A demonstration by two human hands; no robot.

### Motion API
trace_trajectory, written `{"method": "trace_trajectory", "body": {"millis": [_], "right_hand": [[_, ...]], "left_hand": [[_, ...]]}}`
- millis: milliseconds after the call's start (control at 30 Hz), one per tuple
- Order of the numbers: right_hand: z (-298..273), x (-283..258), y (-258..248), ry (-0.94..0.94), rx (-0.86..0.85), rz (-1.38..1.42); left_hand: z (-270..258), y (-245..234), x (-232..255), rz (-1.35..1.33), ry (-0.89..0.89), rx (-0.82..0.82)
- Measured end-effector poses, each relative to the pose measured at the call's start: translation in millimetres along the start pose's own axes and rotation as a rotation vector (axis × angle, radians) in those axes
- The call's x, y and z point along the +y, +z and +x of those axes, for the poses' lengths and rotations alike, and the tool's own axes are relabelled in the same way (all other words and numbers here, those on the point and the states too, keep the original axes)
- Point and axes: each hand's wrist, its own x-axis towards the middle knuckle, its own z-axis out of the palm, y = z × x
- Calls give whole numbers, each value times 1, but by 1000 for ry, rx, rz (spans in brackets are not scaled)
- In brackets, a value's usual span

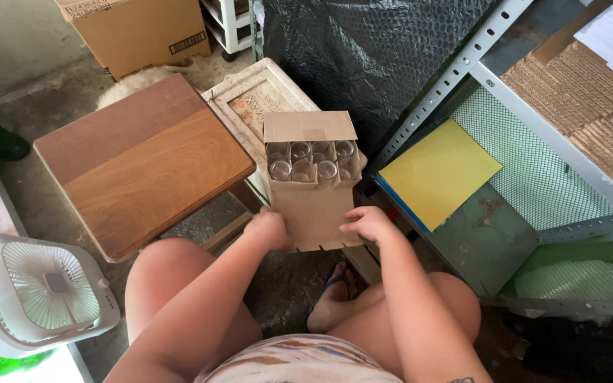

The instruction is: The person opens a cardboard box containing small clear glasses and removes them one by one, placing them on a wooden stool. After emptying the box, they stack the glasses on a metal shelf.

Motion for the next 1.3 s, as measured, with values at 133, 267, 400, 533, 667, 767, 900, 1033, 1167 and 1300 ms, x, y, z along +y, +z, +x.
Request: {"method": "trace_trajectory", "body": {"millis": [133,267,400,533,667,767,900,1033,1167,1300], "right_hand": [[-7,-10,14,0,64,-173],[-21,-29,11,42,268,-336],[-34,-61,-2,-44,454,-452],[-47,-108,-13,-154,518,-429],[-29,-120,-24,-237,514,-378],[-13,-118,-34,-252,519,-377],[-4,-120,-50,-185,461,-370],[-6,-121,-55,-170,363,-331],[12,-108,-55,-187,321,-321],[11,-116,-57,-233,290,-370]], "left_hand": [[-40,-39,19,59,4,-214],[-21,-23,7,266,177,-186],[3,-30,3,78,210,137],[24,-46,23,-57,198,301],[38,-60,47,-46,323,478],[48,-67,63,2,392,573],[52,-81,92,49,373,528],[78,-74,114,72,354,445],[111,-60,128,159,348,415],[146,-41,132,177,350,412]]}}
